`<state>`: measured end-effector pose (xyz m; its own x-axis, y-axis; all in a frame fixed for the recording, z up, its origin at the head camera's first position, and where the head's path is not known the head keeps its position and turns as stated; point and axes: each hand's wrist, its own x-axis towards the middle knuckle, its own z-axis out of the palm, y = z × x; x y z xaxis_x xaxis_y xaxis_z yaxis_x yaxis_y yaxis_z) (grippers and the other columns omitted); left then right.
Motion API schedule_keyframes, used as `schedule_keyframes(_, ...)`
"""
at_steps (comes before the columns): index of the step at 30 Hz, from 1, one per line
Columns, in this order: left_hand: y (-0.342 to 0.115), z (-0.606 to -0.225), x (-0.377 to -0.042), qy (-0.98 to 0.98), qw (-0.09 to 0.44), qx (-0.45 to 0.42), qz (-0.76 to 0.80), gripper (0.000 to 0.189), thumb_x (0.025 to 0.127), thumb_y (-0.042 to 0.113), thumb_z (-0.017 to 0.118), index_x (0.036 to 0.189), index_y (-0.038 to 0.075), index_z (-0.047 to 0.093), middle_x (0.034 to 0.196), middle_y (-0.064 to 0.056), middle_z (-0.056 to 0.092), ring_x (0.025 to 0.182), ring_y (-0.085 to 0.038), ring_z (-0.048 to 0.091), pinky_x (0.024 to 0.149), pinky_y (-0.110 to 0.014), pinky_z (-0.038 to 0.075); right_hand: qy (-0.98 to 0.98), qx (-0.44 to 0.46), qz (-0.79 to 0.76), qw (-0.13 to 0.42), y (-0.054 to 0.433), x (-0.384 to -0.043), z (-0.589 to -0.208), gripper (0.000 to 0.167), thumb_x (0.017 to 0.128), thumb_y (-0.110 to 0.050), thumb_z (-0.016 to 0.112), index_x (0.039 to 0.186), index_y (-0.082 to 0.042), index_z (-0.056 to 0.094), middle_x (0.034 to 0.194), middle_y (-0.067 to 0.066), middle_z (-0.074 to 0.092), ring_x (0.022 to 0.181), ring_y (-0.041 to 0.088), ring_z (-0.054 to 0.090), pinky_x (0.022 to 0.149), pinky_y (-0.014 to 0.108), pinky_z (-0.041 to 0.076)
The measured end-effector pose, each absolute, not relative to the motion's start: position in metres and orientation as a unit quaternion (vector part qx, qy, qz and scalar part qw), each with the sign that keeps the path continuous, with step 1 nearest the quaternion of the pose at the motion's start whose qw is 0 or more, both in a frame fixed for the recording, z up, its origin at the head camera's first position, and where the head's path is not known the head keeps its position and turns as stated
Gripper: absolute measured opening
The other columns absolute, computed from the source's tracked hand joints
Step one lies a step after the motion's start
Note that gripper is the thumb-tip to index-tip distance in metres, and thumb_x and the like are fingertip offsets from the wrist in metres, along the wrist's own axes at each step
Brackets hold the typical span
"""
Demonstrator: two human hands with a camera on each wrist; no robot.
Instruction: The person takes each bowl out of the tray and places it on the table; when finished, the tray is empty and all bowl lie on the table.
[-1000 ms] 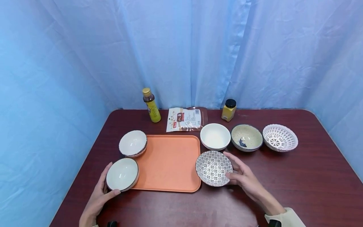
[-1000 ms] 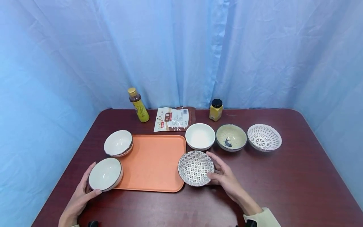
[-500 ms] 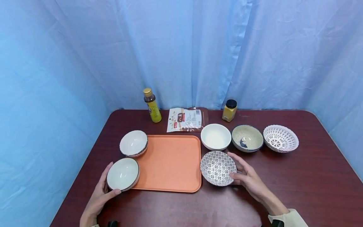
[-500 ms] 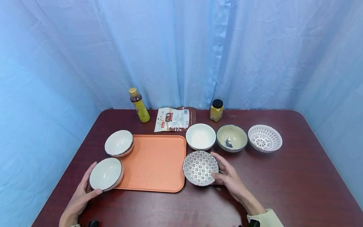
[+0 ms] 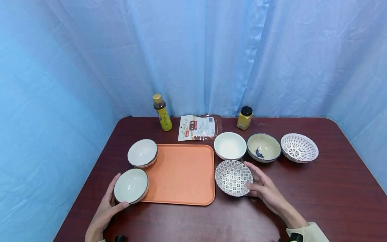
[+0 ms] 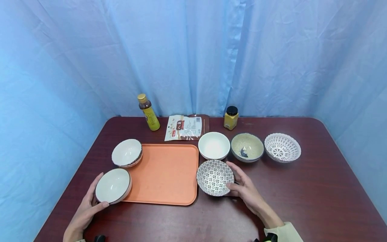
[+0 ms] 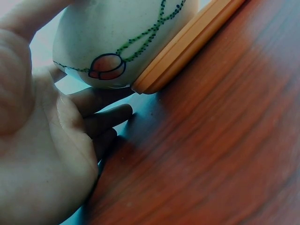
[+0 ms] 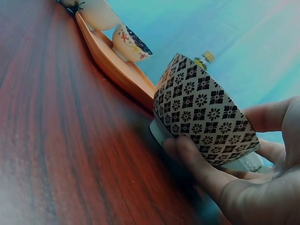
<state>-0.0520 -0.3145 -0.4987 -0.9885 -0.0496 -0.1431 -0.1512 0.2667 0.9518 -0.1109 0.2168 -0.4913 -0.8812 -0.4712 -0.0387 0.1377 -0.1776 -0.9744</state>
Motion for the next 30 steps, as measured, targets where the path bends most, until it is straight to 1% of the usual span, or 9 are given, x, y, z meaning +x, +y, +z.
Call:
schedule_keyframes(4,-0.314,-0.498,-0.052,0.795,0.046,-0.071,0.601,0.099,0.086,0.005,0.07,0.163,0.028,0.011,0.164,0.003,0.019,0.128,0.021,0.024,0.101,-0.019,0.025,0.618,-0.131,-0.744,0.217,0.218,-0.111,-0.49,0.075,0.101,-0.003,0.05,0.161,-0.01,0.006,0.144,0.005,0.051,0.108,0.019,0.069,0.086,0.04,0.059)
schedule_keyframes(8,-0.314,-0.499,-0.052,0.795,0.046,-0.073,0.6,0.099,0.087,0.005,0.07,0.163,0.028,0.011,0.165,0.001,0.018,0.128,0.02,0.024,0.102,-0.02,0.025,0.635,-0.118,-0.725,0.24,0.218,-0.112,-0.487,0.076,0.103,-0.008,0.049,0.162,-0.014,0.002,0.161,0.025,0.018,0.104,0.018,0.07,0.082,0.045,0.059)
schedule_keyframes(10,-0.314,-0.499,-0.052,0.795,0.045,-0.073,0.601,0.099,0.087,0.005,0.07,0.163,0.027,0.011,0.164,0.001,0.018,0.128,0.02,0.024,0.102,-0.019,0.025,0.639,-0.116,-0.719,0.248,0.218,-0.112,-0.485,0.076,0.104,-0.01,0.048,0.162,-0.015,0.0,0.164,0.027,0.0,0.104,0.017,0.069,0.081,0.047,0.059)
schedule_keyframes(11,-0.313,-0.499,-0.052,0.794,0.045,-0.074,0.601,0.099,0.086,0.005,0.07,0.162,0.027,0.012,0.164,0.002,0.019,0.128,0.02,0.024,0.103,-0.02,0.025,0.642,-0.115,-0.716,0.251,0.219,-0.112,-0.484,0.076,0.104,-0.01,0.048,0.162,-0.016,-0.001,0.164,0.028,-0.001,0.104,0.017,0.069,0.081,0.048,0.059)
schedule_keyframes(14,-0.313,-0.499,-0.053,0.793,0.045,-0.075,0.603,0.099,0.086,0.005,0.071,0.162,0.027,0.012,0.165,0.001,0.018,0.129,0.02,0.024,0.105,-0.02,0.024,0.655,-0.11,-0.704,0.25,0.22,-0.112,-0.481,0.075,0.105,-0.012,0.048,0.162,-0.019,0.0,0.161,0.034,0.005,0.102,0.017,0.07,0.08,0.048,0.059)
schedule_keyframes(18,-0.313,-0.498,-0.053,0.793,0.045,-0.076,0.602,0.1,0.086,0.005,0.071,0.163,0.027,0.012,0.165,0.0,0.017,0.128,0.02,0.024,0.106,-0.021,0.024,0.677,-0.107,-0.687,0.241,0.225,-0.112,-0.476,0.073,0.105,-0.015,0.049,0.162,-0.022,0.004,0.151,0.038,0.027,0.099,0.019,0.071,0.079,0.049,0.059)
schedule_keyframes(24,-0.314,-0.498,-0.052,0.794,0.042,-0.071,0.602,0.099,0.086,0.005,0.071,0.163,0.027,0.011,0.165,0.0,0.018,0.127,0.021,0.024,0.093,-0.006,0.026,0.696,-0.111,-0.677,0.213,0.235,-0.114,-0.461,0.07,0.106,-0.014,0.047,0.162,-0.021,0.005,0.152,0.044,0.02,0.102,0.02,0.071,0.078,0.049,0.06)
schedule_keyframes(27,-0.314,-0.499,-0.052,0.793,0.041,-0.068,0.604,0.099,0.086,0.004,0.071,0.163,0.026,0.011,0.165,0.001,0.018,0.127,0.021,0.025,0.092,-0.005,0.026,0.714,-0.113,-0.664,0.192,0.239,-0.116,-0.452,0.07,0.106,-0.014,0.048,0.163,-0.022,0.008,0.151,0.038,0.026,0.101,0.018,0.071,0.077,0.047,0.06)
schedule_keyframes(30,-0.314,-0.499,-0.053,0.793,0.039,-0.064,0.605,0.099,0.086,0.003,0.07,0.163,0.025,0.011,0.165,0.001,0.018,0.127,0.021,0.026,0.091,-0.005,0.026,0.737,-0.117,-0.644,0.165,0.242,-0.119,-0.443,0.069,0.105,-0.013,0.05,0.162,-0.022,0.012,0.145,0.015,0.045,0.098,0.017,0.071,0.075,0.044,0.06)
